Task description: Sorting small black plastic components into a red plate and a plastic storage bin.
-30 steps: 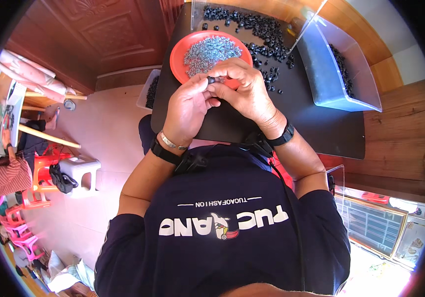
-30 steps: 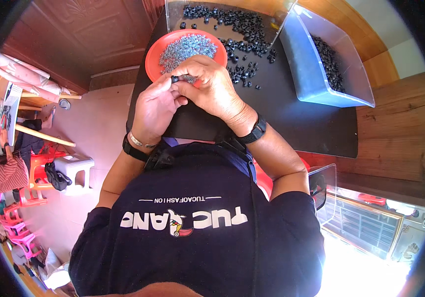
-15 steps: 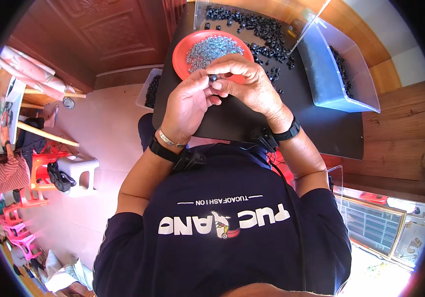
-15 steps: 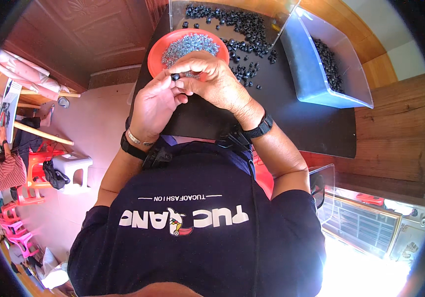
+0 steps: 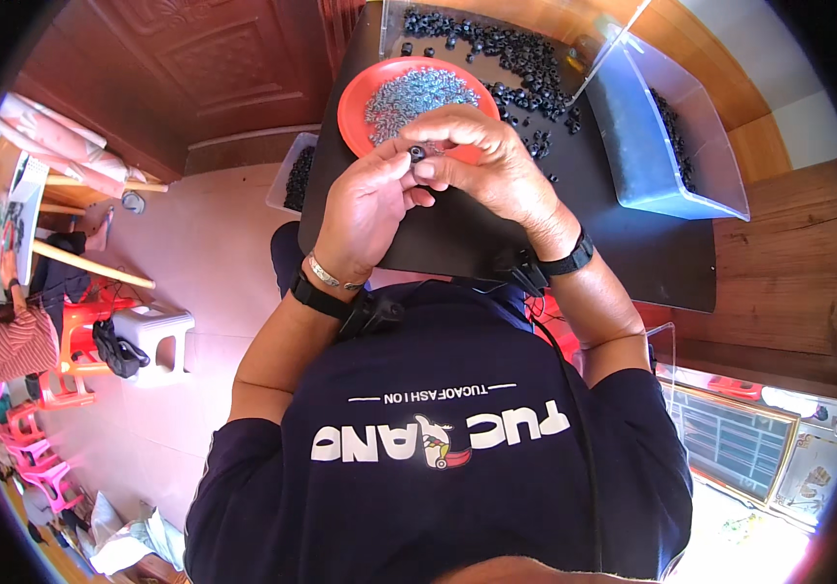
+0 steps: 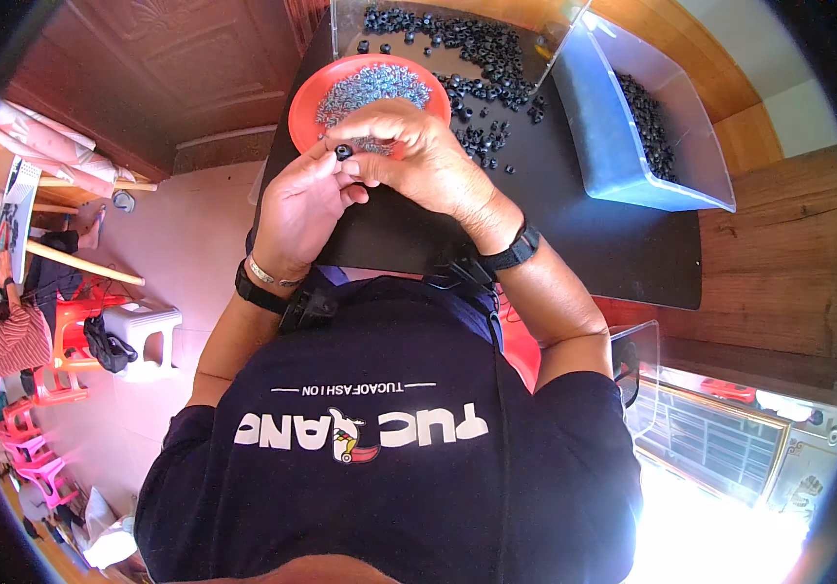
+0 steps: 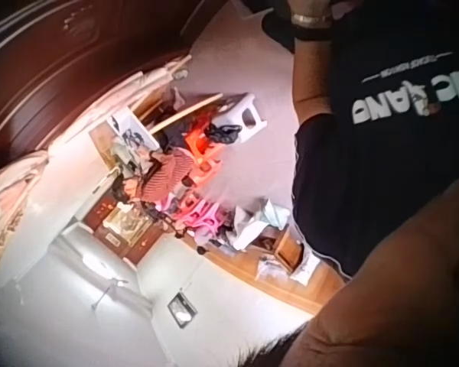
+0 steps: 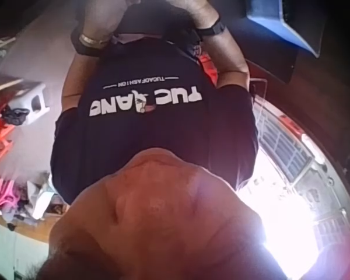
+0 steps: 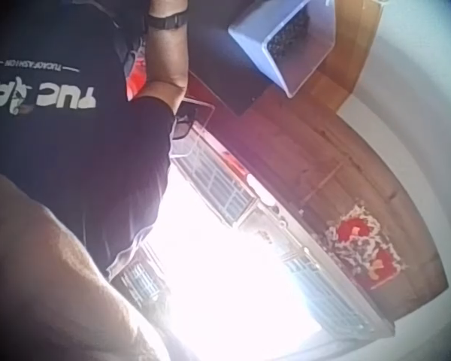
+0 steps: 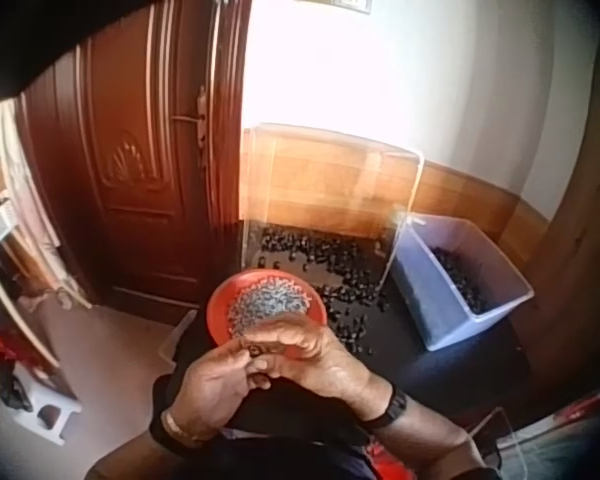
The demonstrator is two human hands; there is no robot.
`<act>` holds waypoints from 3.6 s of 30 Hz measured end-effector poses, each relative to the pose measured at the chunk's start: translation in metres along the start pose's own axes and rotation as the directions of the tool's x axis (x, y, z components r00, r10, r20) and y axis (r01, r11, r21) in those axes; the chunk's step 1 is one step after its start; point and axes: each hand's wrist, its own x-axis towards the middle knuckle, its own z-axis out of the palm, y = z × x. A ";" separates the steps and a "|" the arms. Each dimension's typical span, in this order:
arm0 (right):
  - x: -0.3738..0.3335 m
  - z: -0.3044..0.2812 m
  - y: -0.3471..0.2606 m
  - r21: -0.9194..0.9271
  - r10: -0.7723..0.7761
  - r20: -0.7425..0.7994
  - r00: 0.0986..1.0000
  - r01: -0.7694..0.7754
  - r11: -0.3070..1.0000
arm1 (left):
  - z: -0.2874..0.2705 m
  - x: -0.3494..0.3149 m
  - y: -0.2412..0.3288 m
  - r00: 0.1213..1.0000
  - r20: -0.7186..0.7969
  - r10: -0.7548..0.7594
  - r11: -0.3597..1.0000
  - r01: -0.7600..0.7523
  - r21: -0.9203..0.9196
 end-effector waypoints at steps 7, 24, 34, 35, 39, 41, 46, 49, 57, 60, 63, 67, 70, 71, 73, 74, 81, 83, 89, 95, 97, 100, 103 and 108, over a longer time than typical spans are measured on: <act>0.009 -0.062 -0.002 -0.384 0.004 -0.186 0.983 -0.076 0.920 | -0.012 -0.002 0.008 0.998 -0.069 -0.003 0.999 0.000 -0.047; 0.002 -0.160 0.069 -0.692 0.305 -0.376 0.875 -0.484 0.536 | -0.018 -0.005 0.004 0.991 -0.130 -0.026 0.998 0.017 -0.066; -0.004 -0.143 0.072 -0.760 0.370 -0.272 0.888 -0.434 0.483 | -0.009 0.002 0.000 0.995 -0.095 -0.042 0.997 0.036 -0.063; -0.002 -0.143 0.074 -0.781 0.369 -0.260 0.892 -0.419 0.463 | -0.008 0.002 0.000 0.994 -0.096 -0.043 0.997 0.037 -0.063; -0.001 -0.139 0.075 -0.819 0.300 -0.235 0.924 -0.355 0.450 | -0.008 0.006 0.000 0.996 -0.068 -0.063 0.996 0.059 -0.071; -0.002 -0.138 0.075 -0.727 0.282 -0.230 0.931 -0.358 0.586 | -0.005 0.006 0.001 0.997 -0.043 -0.065 0.996 0.062 -0.071; 0.008 -0.105 0.044 -0.130 0.254 -0.185 0.949 -0.280 0.951 | 0.000 0.009 0.000 0.999 -0.037 -0.036 0.999 0.035 -0.030; 0.013 -0.082 0.030 0.093 0.202 -0.103 0.974 -0.193 0.977 | 0.002 0.011 -0.001 0.999 -0.032 -0.011 1.000 0.011 0.016; 0.008 -0.048 0.018 0.289 0.134 0.020 0.991 -0.134 0.948 | 0.015 0.014 -0.005 1.000 0.003 -0.015 0.997 0.015 0.070; 0.007 -0.048 0.019 0.303 0.138 0.033 0.990 -0.142 0.942 | 0.015 0.016 -0.007 1.000 0.010 -0.014 0.998 0.014 0.062; 0.008 -0.047 0.019 0.286 0.112 0.067 0.991 -0.127 0.950 | 0.017 0.016 -0.006 1.000 0.009 -0.005 0.998 0.005 0.064; 0.008 -0.045 0.016 0.309 0.125 0.078 0.989 -0.144 0.940 | 0.016 0.018 -0.007 1.000 -0.001 -0.007 0.998 0.007 0.069; 0.008 -0.044 0.017 0.312 0.099 0.086 0.991 -0.122 0.942 | 0.011 0.018 -0.008 0.999 0.032 -0.014 0.997 0.011 0.077; 0.008 -0.044 0.017 0.296 0.072 0.095 0.993 -0.097 0.950 | 0.010 0.018 -0.009 0.999 0.031 -0.014 0.997 0.012 0.076; 0.007 -0.044 0.015 0.255 0.073 0.092 0.993 -0.094 0.962 | 0.008 0.018 -0.009 0.999 0.036 -0.035 0.998 0.033 0.060; 0.006 -0.044 0.014 0.214 0.073 0.088 0.993 -0.091 0.973 | 0.008 0.017 -0.010 0.999 0.035 -0.035 0.998 0.033 0.059; 0.006 -0.041 0.011 0.165 0.115 0.079 0.990 -0.127 0.978 | 0.010 0.016 -0.010 0.999 0.002 -0.037 0.996 0.037 0.084; 0.006 -0.040 0.010 0.153 0.106 0.075 0.992 -0.116 0.981 | 0.009 0.016 -0.011 0.999 -0.006 -0.034 0.995 0.035 0.091; 0.005 -0.035 0.001 0.092 0.152 0.071 0.986 -0.159 0.983 | 0.008 0.015 -0.013 1.000 -0.019 -0.025 0.996 0.027 0.091; 0.003 -0.035 0.000 -0.015 0.177 0.080 0.981 -0.176 0.984 | 0.007 0.015 -0.015 0.998 -0.043 -0.037 0.995 0.041 0.088; 0.003 -0.035 0.002 -0.033 0.159 0.074 0.984 -0.157 0.987 | 0.008 0.014 -0.014 0.997 -0.054 -0.047 0.996 0.051 0.073; 0.003 -0.033 0.005 -0.067 0.141 0.056 0.988 -0.137 0.988 | 0.005 0.016 -0.016 0.998 -0.035 -0.047 0.998 0.048 0.033; 0.003 -0.030 0.003 -0.065 0.147 0.025 0.989 -0.145 0.987 | 0.001 0.018 -0.017 0.996 -0.023 -0.083 0.994 0.081 -0.069; 0.002 -0.023 0.007 -0.232 -0.095 -0.049 0.994 0.081 0.969 | 0.008 0.022 -0.010 0.994 -0.024 -0.102 0.978 0.096 -0.184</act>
